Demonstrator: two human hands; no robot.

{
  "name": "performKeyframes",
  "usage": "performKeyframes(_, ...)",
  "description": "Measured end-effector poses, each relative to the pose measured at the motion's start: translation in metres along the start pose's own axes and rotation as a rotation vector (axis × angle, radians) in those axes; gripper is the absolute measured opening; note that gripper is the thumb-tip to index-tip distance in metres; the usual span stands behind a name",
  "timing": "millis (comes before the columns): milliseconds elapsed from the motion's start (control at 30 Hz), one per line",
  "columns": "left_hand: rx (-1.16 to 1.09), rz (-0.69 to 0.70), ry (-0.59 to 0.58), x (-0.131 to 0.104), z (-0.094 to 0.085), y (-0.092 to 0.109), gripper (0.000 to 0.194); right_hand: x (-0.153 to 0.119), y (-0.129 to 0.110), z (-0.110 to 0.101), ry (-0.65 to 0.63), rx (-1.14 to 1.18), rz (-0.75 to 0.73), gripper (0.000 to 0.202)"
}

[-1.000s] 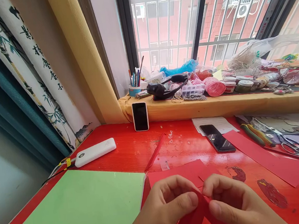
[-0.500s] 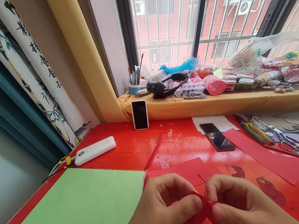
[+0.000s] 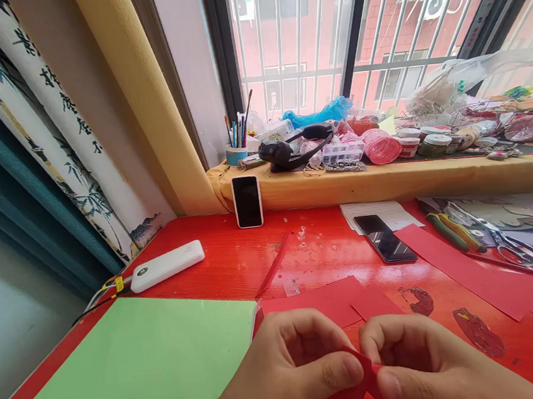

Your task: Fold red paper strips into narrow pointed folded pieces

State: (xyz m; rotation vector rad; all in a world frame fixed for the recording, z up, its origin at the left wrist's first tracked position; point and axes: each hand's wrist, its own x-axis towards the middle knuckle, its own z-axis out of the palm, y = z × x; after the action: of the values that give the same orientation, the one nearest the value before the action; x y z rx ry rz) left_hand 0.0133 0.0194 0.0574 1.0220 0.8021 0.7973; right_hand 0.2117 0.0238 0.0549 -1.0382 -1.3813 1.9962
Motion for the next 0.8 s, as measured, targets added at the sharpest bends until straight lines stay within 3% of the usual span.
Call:
performKeyframes(167, -0.018, -0.029, -0.007, 0.0, 0.001, 0.002, 0.043, 0.005, 0.009, -0.004, -0.118, 0.118, -0.052, 0.044)
performKeyframes(367, -0.074, -0.025, -0.056, 0.003, -0.001, 0.0, 0.035, 0.002, 0.0, -0.005, 0.005, 0.079, 0.029, 0.046)
performKeyframes(800, -0.009, 0.002, -0.075, 0.008, -0.008, -0.007, 0.041, 0.003, -0.001, -0.005, 0.041, 0.006, 0.0, 0.046)
